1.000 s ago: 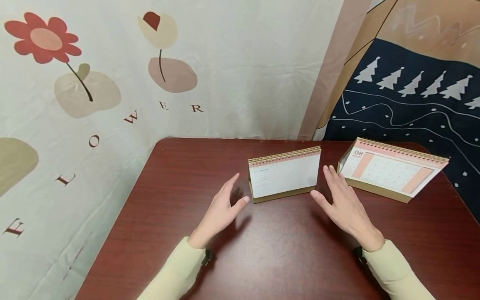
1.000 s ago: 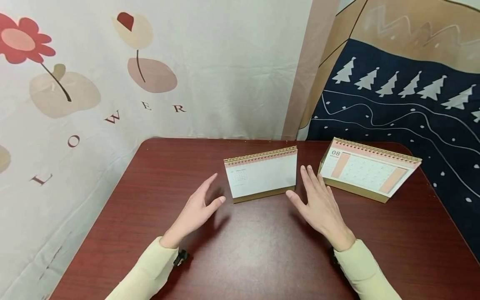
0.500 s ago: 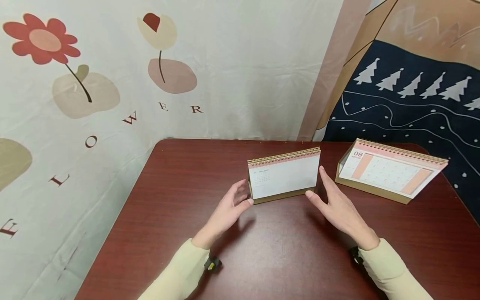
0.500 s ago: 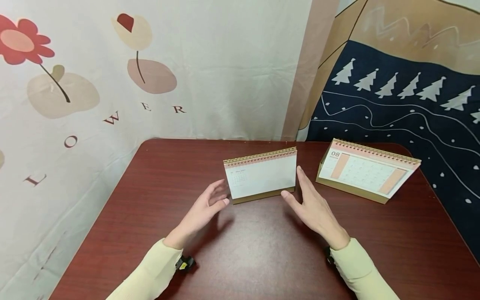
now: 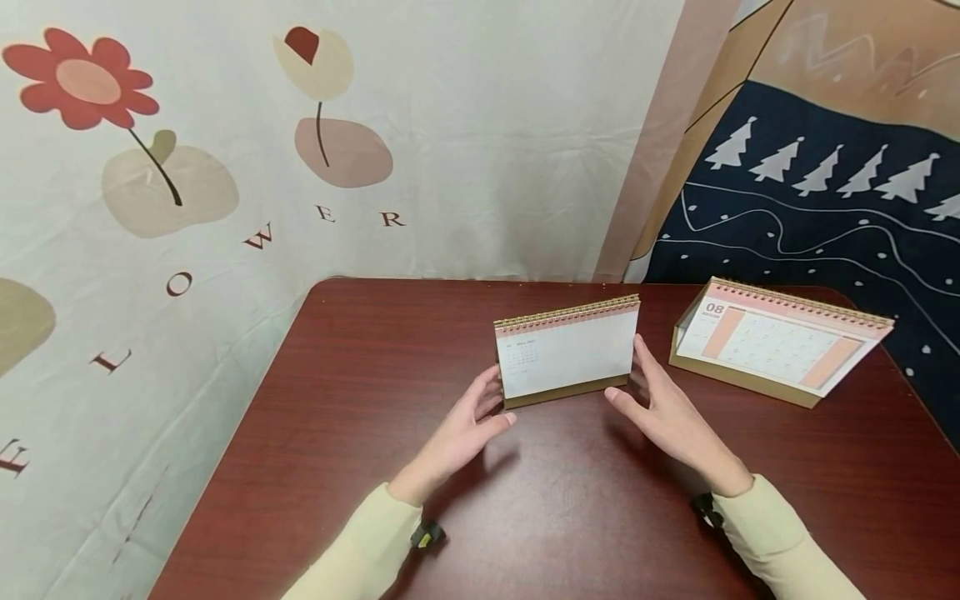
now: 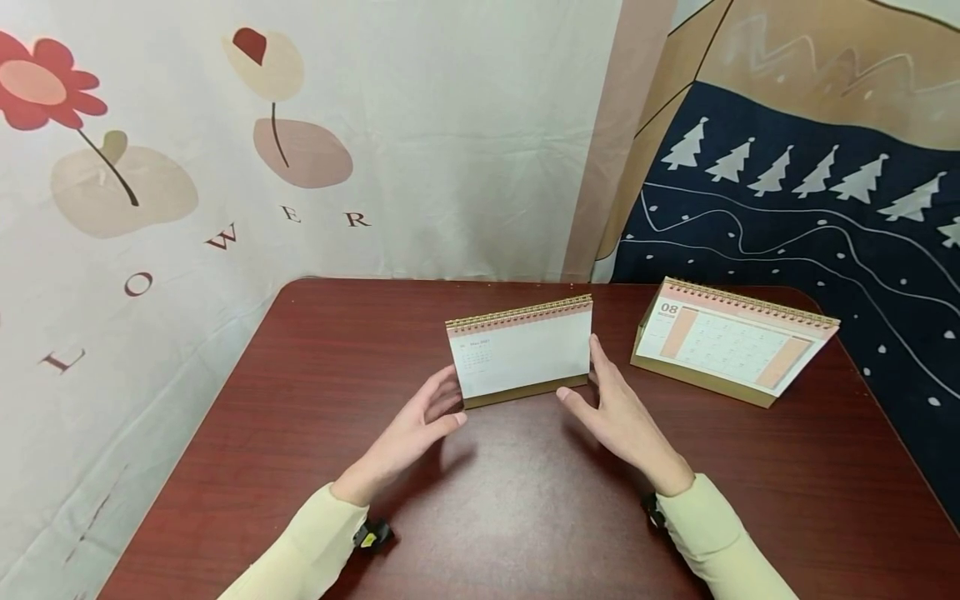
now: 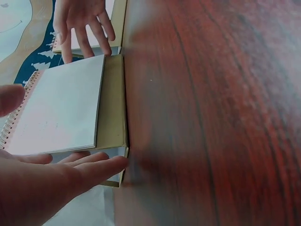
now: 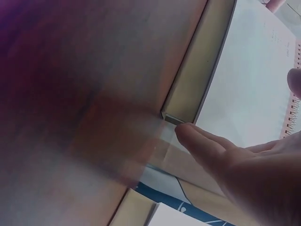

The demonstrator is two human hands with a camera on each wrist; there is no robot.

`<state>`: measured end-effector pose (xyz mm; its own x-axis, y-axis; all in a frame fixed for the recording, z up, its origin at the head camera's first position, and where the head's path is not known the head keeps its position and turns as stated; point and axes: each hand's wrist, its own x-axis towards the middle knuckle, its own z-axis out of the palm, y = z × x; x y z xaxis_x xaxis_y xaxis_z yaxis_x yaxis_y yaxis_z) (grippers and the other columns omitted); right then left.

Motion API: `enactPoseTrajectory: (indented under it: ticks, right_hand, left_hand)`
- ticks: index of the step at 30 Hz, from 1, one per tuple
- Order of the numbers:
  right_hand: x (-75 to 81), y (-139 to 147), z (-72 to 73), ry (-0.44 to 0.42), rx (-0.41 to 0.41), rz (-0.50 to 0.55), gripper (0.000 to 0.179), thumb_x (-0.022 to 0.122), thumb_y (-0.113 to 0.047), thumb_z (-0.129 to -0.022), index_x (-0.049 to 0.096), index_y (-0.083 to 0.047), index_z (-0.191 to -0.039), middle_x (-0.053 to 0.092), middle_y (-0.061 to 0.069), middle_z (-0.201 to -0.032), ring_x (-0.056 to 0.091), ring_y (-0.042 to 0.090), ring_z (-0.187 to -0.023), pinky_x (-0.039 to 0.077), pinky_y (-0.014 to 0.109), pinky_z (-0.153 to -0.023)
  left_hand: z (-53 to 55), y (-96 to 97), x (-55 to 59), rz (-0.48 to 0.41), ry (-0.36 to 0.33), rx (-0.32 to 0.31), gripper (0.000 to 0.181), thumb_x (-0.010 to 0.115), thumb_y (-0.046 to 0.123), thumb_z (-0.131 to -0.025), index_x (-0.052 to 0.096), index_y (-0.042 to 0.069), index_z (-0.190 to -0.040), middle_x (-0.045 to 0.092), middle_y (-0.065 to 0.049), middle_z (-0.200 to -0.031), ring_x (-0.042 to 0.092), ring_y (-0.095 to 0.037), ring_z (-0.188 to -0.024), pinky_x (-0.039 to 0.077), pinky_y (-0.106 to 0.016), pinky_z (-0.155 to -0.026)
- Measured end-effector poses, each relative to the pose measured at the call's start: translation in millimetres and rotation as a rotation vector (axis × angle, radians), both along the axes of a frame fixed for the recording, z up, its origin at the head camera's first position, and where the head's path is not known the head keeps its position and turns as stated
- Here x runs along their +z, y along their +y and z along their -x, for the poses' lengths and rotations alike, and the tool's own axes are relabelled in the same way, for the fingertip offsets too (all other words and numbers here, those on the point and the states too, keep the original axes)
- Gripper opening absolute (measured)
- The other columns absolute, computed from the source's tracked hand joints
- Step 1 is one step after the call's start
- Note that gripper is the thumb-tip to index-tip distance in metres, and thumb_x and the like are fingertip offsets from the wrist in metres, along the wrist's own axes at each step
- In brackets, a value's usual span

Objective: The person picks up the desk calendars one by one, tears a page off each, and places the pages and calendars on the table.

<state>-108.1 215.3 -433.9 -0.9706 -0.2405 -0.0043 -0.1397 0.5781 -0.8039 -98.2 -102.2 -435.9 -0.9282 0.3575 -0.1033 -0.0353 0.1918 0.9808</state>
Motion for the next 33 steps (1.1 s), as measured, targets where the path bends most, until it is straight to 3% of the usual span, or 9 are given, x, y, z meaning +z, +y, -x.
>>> enactPoseTrajectory:
  ticks: [8, 15, 20, 24, 28, 33]
  right_hand:
    - [3.8, 1, -1.8, 0.028, -0.008, -0.029, 0.094, 0.065, -0.039, -0.102, 0.003, -0.008, -0.166, 0.03, 0.03, -0.16, 0.049, 0.047, -0.137, 0.045, 0.059, -0.107]
    - [4.1, 3, -3.1, 0.035, -0.023, -0.061, 0.093, 0.063, -0.043, -0.102, 0.005, -0.012, -0.167, 0.031, 0.026, -0.16, 0.054, 0.043, -0.132, 0.047, 0.058, -0.105]
    - [5.6, 3, -5.8, 0.037, -0.032, -0.068, 0.092, 0.063, -0.044, -0.102, 0.006, -0.013, -0.167, 0.034, 0.026, -0.157, 0.055, 0.042, -0.129, 0.048, 0.058, -0.104]
    - [8.2, 2, -8.5, 0.029, -0.037, -0.065, 0.091, 0.063, -0.044, -0.102, 0.006, -0.014, -0.167, 0.035, 0.025, -0.157, 0.055, 0.041, -0.13, 0.048, 0.058, -0.104]
    - [9.9, 2, -10.3, 0.022, -0.039, -0.058, 0.091, 0.063, -0.044, -0.102, 0.006, -0.014, -0.167, 0.035, 0.023, -0.157, 0.055, 0.04, -0.13, 0.048, 0.058, -0.105]
    - [10.9, 3, -11.5, 0.023, -0.039, -0.042, 0.091, 0.063, -0.043, -0.102, 0.006, -0.012, -0.167, 0.036, 0.023, -0.156, 0.056, 0.039, -0.129, 0.048, 0.057, -0.105]
  left_hand:
    - [0.7, -1.7, -3.2, 0.01, 0.029, -0.079, 0.09, 0.065, 0.008, -0.096, 0.01, 0.015, -0.167, 0.02, -0.023, -0.168, 0.028, -0.04, -0.152, 0.026, -0.052, -0.122]
    - [1.6, -0.9, -3.2, 0.015, 0.1, -0.078, 0.089, 0.064, 0.005, -0.096, 0.011, 0.014, -0.167, 0.016, -0.013, -0.171, 0.03, -0.041, -0.151, 0.028, -0.053, -0.121]
    - [0.4, 0.9, -0.4, 0.048, 0.126, -0.029, 0.089, 0.066, 0.005, -0.095, 0.015, 0.017, -0.166, 0.022, -0.013, -0.17, 0.038, -0.04, -0.147, 0.033, -0.054, -0.118]
    - [-0.1, 2.1, 2.3, 0.091, 0.151, 0.011, 0.088, 0.068, 0.005, -0.094, 0.02, 0.02, -0.166, 0.034, -0.011, -0.163, 0.046, -0.035, -0.142, 0.038, -0.053, -0.116]
    - [1.7, 2.8, 2.2, 0.119, 0.215, 0.039, 0.087, 0.068, 0.002, -0.092, 0.024, 0.018, -0.166, 0.047, -0.011, -0.15, 0.052, -0.031, -0.133, 0.043, -0.052, -0.113]
    - [4.5, 3.5, 1.4, 0.11, 0.291, 0.06, 0.086, 0.068, -0.005, -0.09, 0.029, 0.016, -0.164, 0.052, -0.014, -0.142, 0.057, -0.031, -0.124, 0.047, -0.049, -0.109]
